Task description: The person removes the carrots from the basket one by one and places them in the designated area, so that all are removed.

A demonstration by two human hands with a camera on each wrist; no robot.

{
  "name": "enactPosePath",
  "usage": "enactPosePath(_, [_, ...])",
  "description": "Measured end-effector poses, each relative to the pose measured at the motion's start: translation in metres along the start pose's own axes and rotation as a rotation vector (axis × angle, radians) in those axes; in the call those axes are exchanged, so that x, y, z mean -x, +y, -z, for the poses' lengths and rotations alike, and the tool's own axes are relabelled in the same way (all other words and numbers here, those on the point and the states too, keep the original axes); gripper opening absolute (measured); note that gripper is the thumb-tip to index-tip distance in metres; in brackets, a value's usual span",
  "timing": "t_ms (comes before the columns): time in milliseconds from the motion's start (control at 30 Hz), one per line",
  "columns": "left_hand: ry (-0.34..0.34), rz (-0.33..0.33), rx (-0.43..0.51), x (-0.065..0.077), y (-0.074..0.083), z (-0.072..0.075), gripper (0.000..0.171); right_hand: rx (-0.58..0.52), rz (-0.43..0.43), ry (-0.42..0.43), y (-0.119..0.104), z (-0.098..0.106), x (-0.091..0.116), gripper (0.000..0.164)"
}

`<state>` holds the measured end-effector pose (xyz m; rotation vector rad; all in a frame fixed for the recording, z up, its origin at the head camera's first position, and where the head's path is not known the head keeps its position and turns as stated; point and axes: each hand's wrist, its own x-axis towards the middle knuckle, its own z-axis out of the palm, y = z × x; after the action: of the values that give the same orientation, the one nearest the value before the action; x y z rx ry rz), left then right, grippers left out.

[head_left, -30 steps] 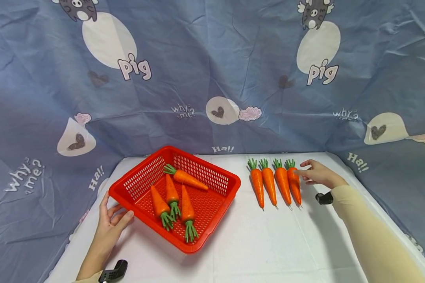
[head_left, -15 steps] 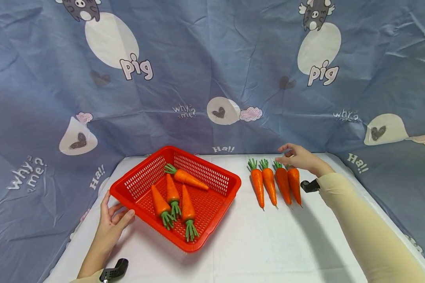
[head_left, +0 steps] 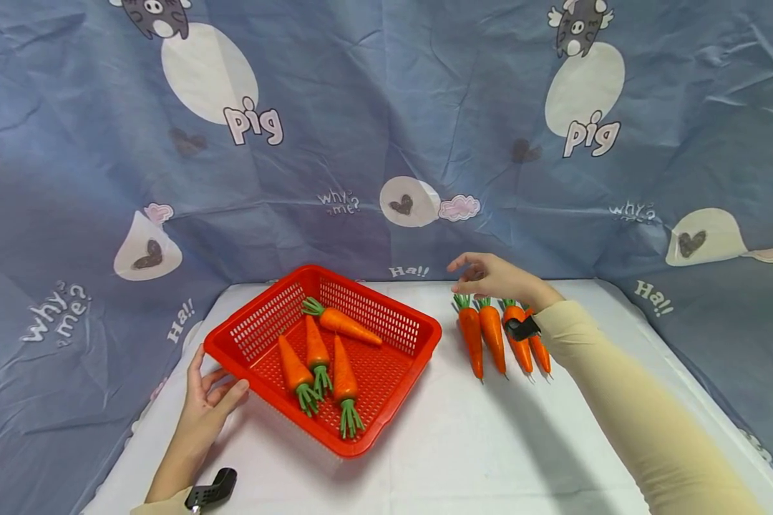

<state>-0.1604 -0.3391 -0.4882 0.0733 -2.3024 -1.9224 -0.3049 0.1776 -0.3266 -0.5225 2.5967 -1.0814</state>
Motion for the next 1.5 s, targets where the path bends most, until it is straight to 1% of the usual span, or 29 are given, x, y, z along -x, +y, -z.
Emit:
enactPosePath(233, [0.001, 0.013, 0.008, -0.001, 0.0, 0.0, 0.109, -0.002, 0.074, -0.04, -0.027, -0.017, -0.014, 0.04])
enactPosePath(333, [0.003, 0.015, 0.01, -0.001, 0.001, 0.0, 0.109, -0.003, 0.101, -0.069, -0.037, -0.025, -0.02, 0.04])
enactPosePath(533, [0.007, 0.019, -0.018, 0.001, 0.002, -0.001, 0.109, 0.001, 0.142, -0.138, -0.054, -0.041, -0.031, 0.041])
enactPosePath(667, [0.005, 0.011, -0.021, 0.0, 0.002, -0.001, 0.109, -0.007, 0.156, -0.181, -0.064, -0.05, -0.037, 0.041])
enactPosePath(833, [0.002, -0.01, 0.002, 0.0, 0.001, 0.0, 0.109, 0.006, 0.197, -0.242, -0.077, -0.062, -0.043, 0.045])
enactPosePath(900, [0.002, -0.023, 0.012, 0.001, 0.001, 0.0, 0.109, 0.027, 0.219, -0.254, -0.08, -0.068, -0.047, 0.045])
enactPosePath(1033, [0.003, -0.039, 0.02, 0.001, 0.0, 0.0, 0.109, 0.077, 0.236, -0.258, -0.083, -0.078, -0.054, 0.043])
enactPosePath(1167, [0.004, -0.033, 0.012, 0.001, 0.0, 0.001, 0.109, 0.108, 0.242, -0.267, -0.086, -0.089, -0.061, 0.043])
enactPosePath(1300, [0.001, -0.014, 0.003, 0.001, 0.0, 0.002, 0.11, 0.116, 0.252, -0.288, -0.092, -0.099, -0.066, 0.042])
enactPosePath(1500, [0.005, -0.014, 0.007, 0.0, -0.001, 0.001, 0.11, 0.135, 0.25, -0.302, -0.096, -0.118, -0.075, 0.042])
